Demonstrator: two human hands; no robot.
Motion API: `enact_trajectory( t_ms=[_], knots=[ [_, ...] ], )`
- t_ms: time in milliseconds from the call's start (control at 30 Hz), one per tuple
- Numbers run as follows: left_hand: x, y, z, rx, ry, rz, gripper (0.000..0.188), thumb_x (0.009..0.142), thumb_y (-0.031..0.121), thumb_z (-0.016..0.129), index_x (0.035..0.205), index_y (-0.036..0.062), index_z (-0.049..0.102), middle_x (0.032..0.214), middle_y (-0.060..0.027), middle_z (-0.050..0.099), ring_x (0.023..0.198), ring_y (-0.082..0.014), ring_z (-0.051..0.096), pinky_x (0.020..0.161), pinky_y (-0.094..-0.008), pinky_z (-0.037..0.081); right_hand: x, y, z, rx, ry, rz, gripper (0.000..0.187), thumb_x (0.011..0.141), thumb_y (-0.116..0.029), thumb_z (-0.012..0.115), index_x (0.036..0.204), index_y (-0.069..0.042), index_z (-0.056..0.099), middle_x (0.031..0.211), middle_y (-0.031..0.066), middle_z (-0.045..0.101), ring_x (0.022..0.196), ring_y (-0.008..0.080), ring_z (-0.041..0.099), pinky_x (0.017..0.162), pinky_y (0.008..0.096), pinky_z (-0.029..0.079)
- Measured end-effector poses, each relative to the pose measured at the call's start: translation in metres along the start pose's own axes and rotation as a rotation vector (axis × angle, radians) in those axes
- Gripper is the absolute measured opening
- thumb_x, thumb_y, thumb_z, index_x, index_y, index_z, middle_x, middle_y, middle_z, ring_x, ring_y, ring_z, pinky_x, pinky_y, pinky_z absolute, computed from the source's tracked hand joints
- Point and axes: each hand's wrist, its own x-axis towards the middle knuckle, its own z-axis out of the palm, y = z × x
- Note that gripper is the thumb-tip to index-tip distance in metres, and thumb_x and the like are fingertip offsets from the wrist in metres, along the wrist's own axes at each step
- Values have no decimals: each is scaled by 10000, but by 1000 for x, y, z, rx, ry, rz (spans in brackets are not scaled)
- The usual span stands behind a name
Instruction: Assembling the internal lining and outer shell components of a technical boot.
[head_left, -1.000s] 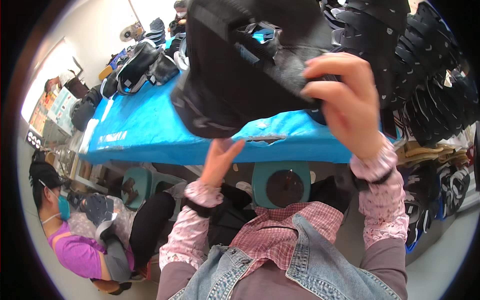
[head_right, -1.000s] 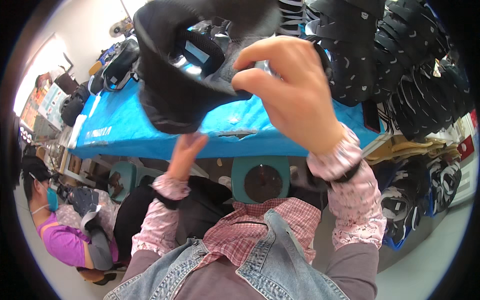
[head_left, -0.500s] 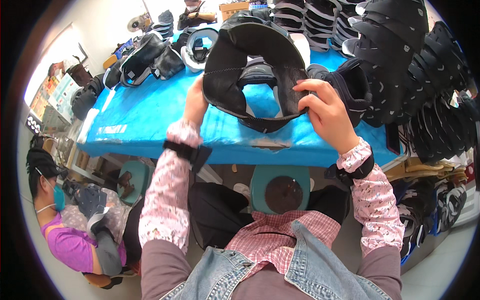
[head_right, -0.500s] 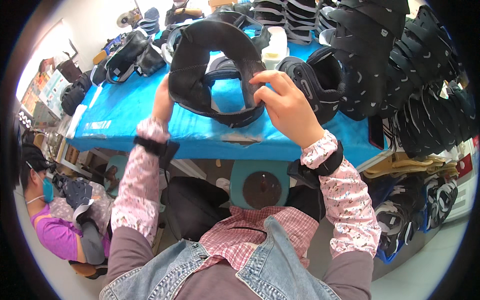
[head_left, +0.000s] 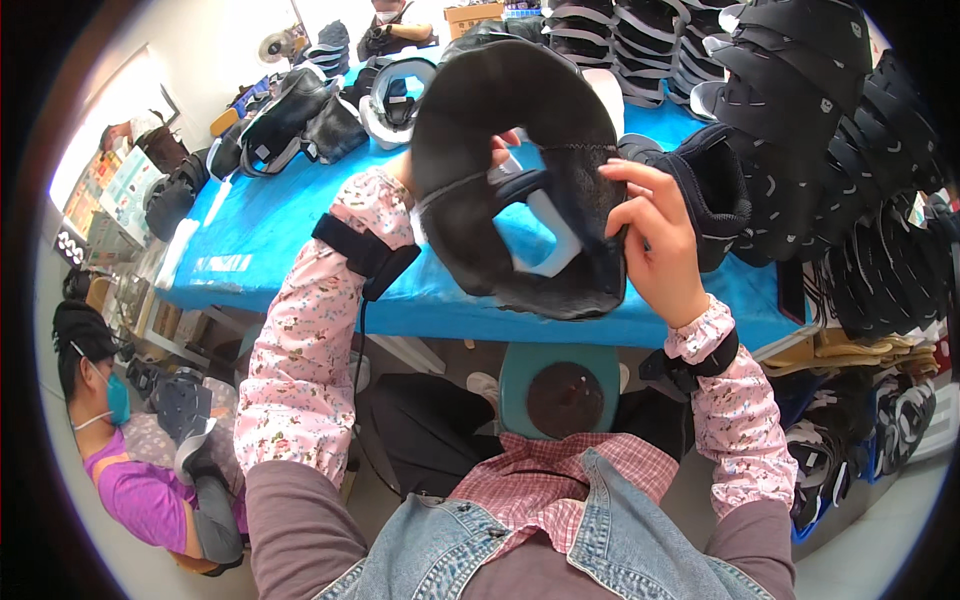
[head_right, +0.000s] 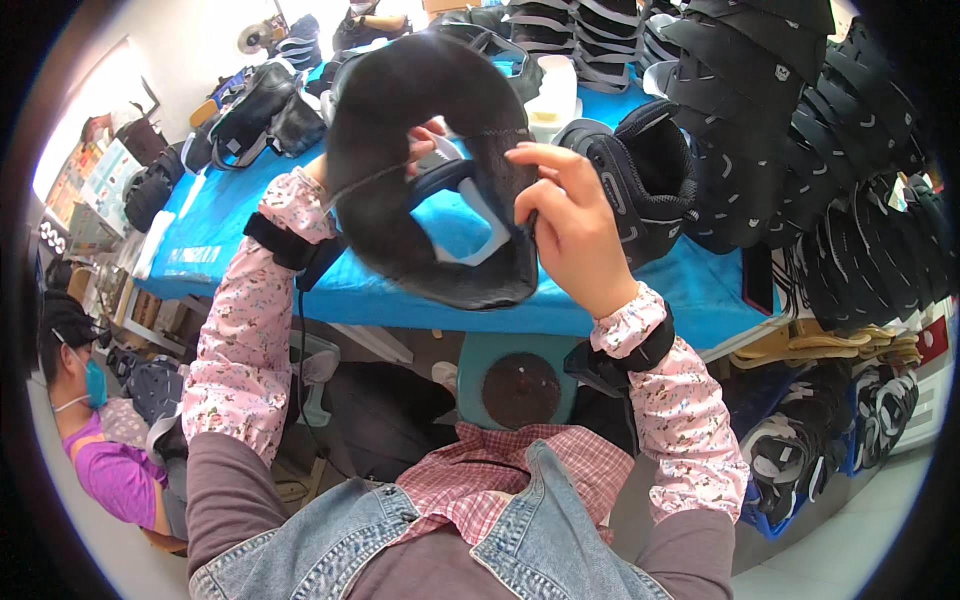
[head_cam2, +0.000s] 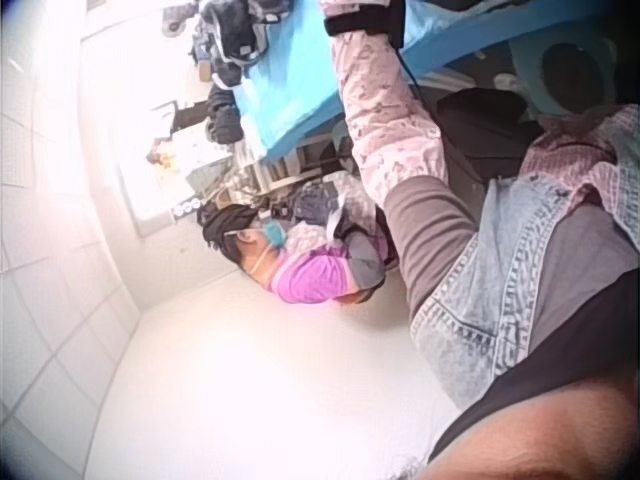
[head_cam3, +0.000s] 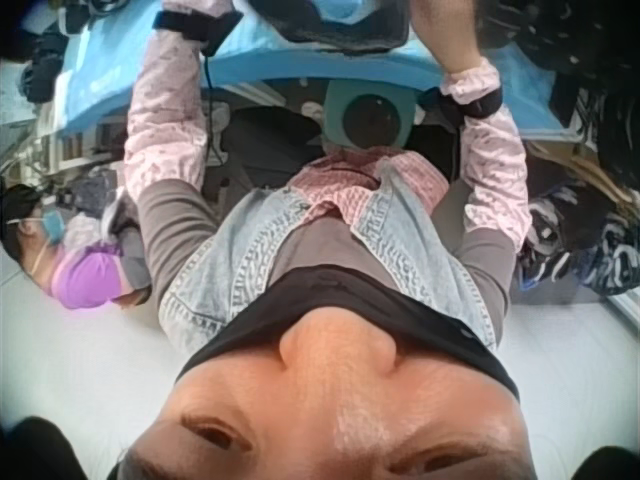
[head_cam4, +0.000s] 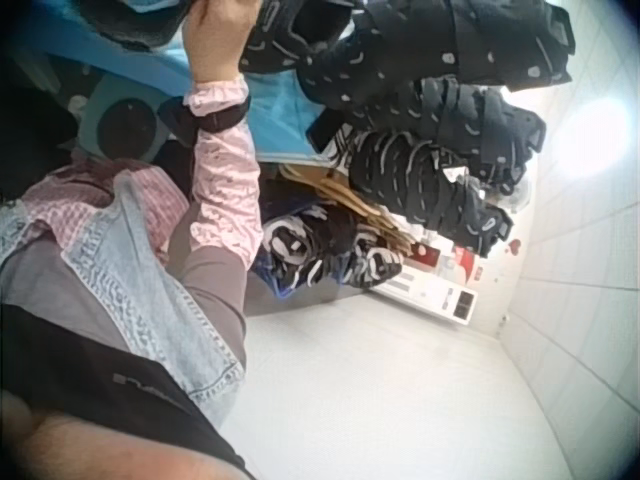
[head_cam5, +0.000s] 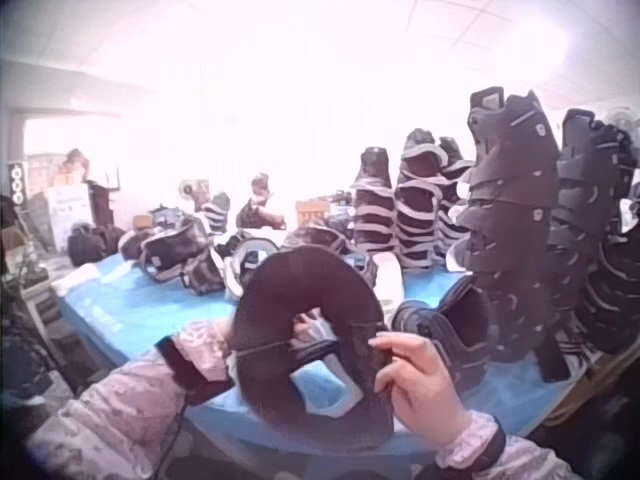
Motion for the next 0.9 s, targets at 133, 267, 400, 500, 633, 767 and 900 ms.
enact_trajectory(
  t_ms=[133, 267, 400, 500, 633, 767, 900],
  knots=[
    [-9, 50, 15, 29, 32, -335, 303, 796, 232, 684, 1003, 30, 593, 820, -29, 574, 757, -102, 526, 685, -209, 429, 5, -1, 3, 32, 34, 42, 152, 688, 133, 510, 715, -16, 516, 1147, 114, 518, 974, 273, 525, 834, 331, 450],
    [-14, 40, 10, 158, -68, -470, 415, 774, 289, 706, 1064, 20, 579, 934, -64, 586, 874, -142, 536, 800, -226, 417, 7, -2, 5, -16, 8, -2, 198, 718, 124, 506, 840, -23, 557, 1175, 125, 496, 1007, 283, 515, 837, 326, 455],
    [-47, 9, -6, 415, -43, -51, 427, 765, 156, 671, 1161, 71, 538, 1055, -85, 568, 955, -210, 552, 866, -280, 416, -11, -4, 8, 70, 147, 210, 338, 782, 69, 509, 1102, -40, 507, 1222, 147, 436, 1073, 266, 493, 840, 309, 468],
    [-123, -71, -30, 772, 123, -589, 458, 819, 340, 553, 1242, 174, 496, 1159, -90, 571, 1032, -254, 556, 835, -317, 455, -43, -16, 24, 257, 36, 430, 340, 807, 15, 528, 1141, -20, 479, 1221, 151, 410, 1081, 250, 486, 838, 302, 479],
    [-129, -81, 1, 1067, 59, -937, 351, 732, 226, 544, 1075, 178, 598, 1087, -71, 610, 957, -254, 596, 768, -325, 486, -75, -27, 28, 327, -127, 541, 316, 811, -1, 543, 1120, -8, 480, 1193, 155, 417, 1045, 254, 503, 825, 294, 484],
    [-117, -44, 2, 1006, -76, -920, 418, 745, 199, 531, 1162, 191, 560, 1150, -58, 578, 1039, -223, 557, 855, -331, 460, -83, -22, 23, 440, -249, 732, 347, 861, -128, 570, 1158, 7, 453, 1178, 146, 461, 1095, 244, 500, 859, 306, 464],
    [-121, -15, -20, 841, 153, -641, 404, 751, 201, 536, 1153, 174, 563, 1145, -66, 579, 1031, -227, 559, 852, -329, 460, -83, -19, 30, 662, -190, 852, 482, 885, -255, 568, 1241, 18, 394, 1244, 142, 447, 1170, 233, 451, 930, 323, 414]
  ],
)
